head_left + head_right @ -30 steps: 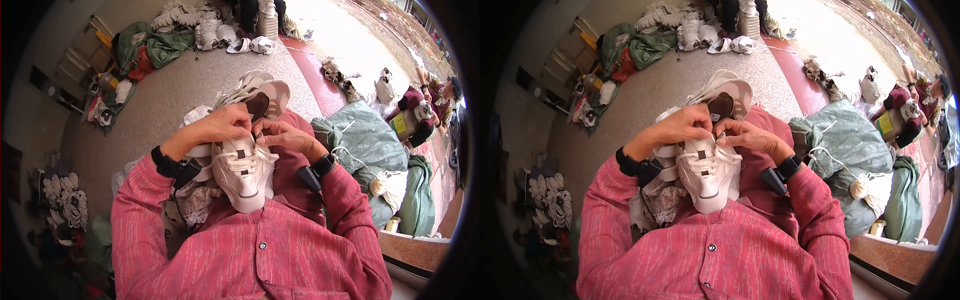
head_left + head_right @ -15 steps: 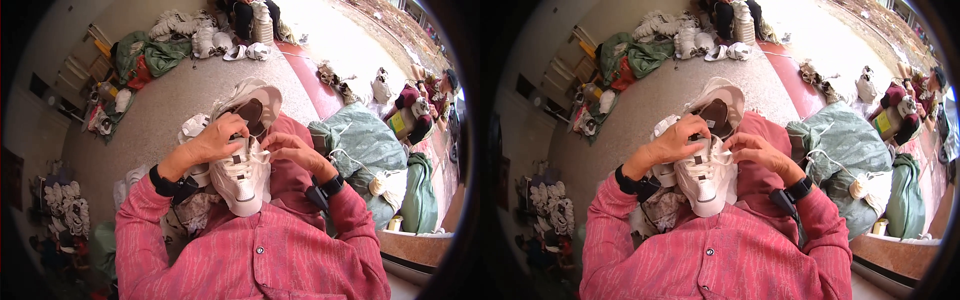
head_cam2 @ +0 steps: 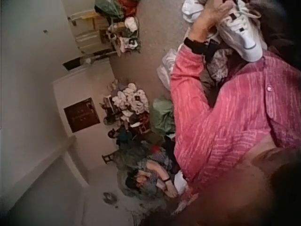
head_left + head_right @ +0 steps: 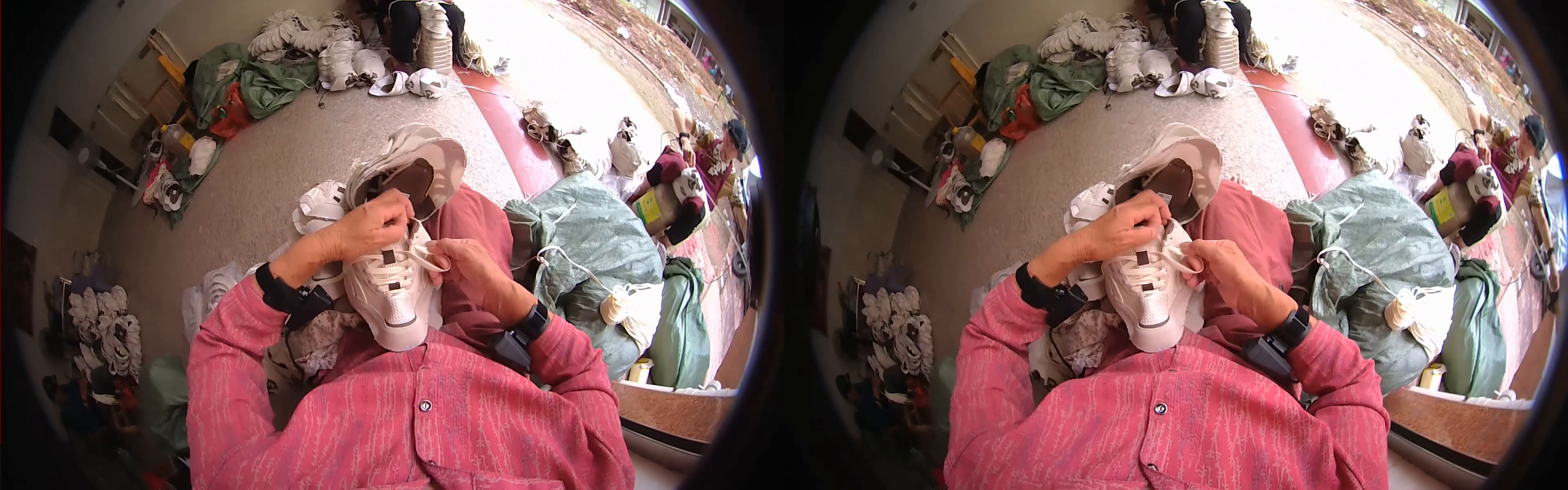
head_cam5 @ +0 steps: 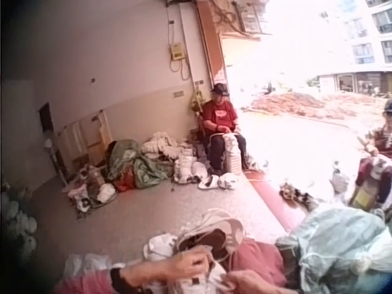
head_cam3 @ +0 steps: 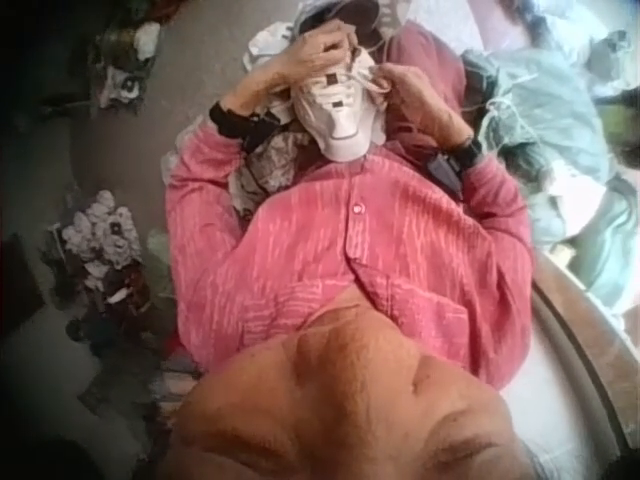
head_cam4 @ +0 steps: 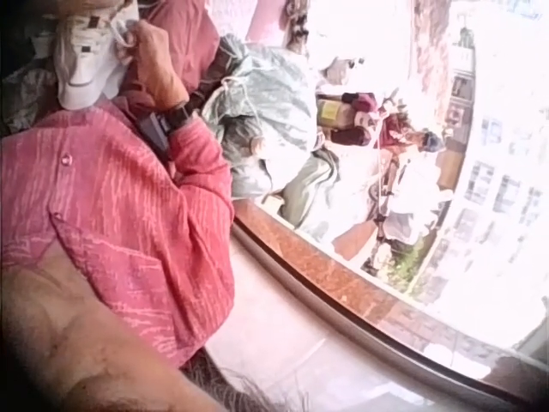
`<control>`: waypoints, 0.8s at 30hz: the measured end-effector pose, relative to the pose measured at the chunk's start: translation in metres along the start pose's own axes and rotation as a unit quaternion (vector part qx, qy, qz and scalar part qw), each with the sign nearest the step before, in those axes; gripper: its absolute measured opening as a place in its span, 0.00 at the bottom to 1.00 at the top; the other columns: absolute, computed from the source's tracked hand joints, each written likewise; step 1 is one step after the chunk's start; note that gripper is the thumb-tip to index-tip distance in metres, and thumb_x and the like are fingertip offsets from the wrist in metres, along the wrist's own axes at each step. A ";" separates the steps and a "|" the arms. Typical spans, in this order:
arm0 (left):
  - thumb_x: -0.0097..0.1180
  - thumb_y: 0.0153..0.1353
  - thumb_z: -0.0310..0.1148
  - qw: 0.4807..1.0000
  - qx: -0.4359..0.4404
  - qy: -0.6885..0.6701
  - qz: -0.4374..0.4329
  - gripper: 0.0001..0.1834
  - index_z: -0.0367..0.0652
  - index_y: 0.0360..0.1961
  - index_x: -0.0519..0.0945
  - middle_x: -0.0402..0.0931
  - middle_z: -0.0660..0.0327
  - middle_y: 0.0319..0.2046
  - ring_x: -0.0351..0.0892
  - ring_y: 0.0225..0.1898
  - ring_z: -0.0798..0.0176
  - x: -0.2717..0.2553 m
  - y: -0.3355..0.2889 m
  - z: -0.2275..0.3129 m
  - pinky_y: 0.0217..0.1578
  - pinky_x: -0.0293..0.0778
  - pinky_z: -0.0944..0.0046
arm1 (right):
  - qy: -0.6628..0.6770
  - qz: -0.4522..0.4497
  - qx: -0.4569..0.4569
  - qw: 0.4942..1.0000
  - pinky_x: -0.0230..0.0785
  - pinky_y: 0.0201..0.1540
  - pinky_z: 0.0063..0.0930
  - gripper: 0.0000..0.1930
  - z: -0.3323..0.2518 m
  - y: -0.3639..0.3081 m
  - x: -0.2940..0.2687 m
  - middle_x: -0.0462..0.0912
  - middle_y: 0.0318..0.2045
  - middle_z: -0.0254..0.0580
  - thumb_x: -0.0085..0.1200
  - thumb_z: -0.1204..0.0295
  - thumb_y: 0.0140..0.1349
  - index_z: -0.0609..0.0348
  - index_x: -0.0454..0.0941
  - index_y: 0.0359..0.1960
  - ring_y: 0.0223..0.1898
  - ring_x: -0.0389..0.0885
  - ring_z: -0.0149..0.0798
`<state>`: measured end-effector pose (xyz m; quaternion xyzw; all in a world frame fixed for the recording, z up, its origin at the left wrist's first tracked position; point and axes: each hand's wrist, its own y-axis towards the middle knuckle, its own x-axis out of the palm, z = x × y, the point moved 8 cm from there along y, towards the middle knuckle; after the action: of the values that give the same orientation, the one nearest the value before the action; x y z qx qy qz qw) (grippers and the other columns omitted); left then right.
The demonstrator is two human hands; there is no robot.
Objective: The recorder is lacing a white athletic shoe while sitting among many shoe components.
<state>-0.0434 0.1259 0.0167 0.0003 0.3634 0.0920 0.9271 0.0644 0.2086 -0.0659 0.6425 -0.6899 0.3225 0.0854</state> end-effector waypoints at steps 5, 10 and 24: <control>0.43 0.68 0.31 0.977 -0.101 -0.149 0.114 0.08 0.36 0.40 0.69 0.72 0.58 0.41 0.77 0.44 0.65 -0.005 -0.004 -0.030 0.46 0.71 0.67 | -0.009 -0.004 0.031 0.999 0.66 0.37 0.25 0.17 0.003 -0.001 0.001 0.78 0.24 0.37 0.45 0.63 0.70 0.55 0.71 0.22 0.27 0.76 0.32; 0.43 0.69 0.32 0.928 -0.220 -0.222 0.204 0.11 0.34 0.46 0.68 0.77 0.58 0.35 0.79 0.41 0.66 -0.012 -0.013 -0.057 0.41 0.75 0.68 | 0.088 -0.005 0.069 0.994 0.69 0.40 0.23 0.10 0.004 -0.008 0.007 0.80 0.30 0.37 0.46 0.66 0.70 0.59 0.75 0.39 0.30 0.77 0.31; 0.65 0.50 0.26 0.976 0.006 0.070 0.208 0.11 0.44 0.37 0.81 0.68 0.57 0.49 0.65 0.53 0.60 -0.016 -0.028 0.012 0.52 0.66 0.61 | -0.527 -0.038 -0.433 0.730 0.73 0.32 0.37 0.10 -0.057 -0.019 0.031 0.77 0.32 0.48 0.55 0.78 0.59 0.60 0.72 0.43 0.33 0.80 0.50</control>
<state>-0.0421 0.0965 0.0351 0.0754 0.4198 0.2802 0.8600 0.0605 0.2151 0.0019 0.6282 -0.6642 -0.4050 -0.0108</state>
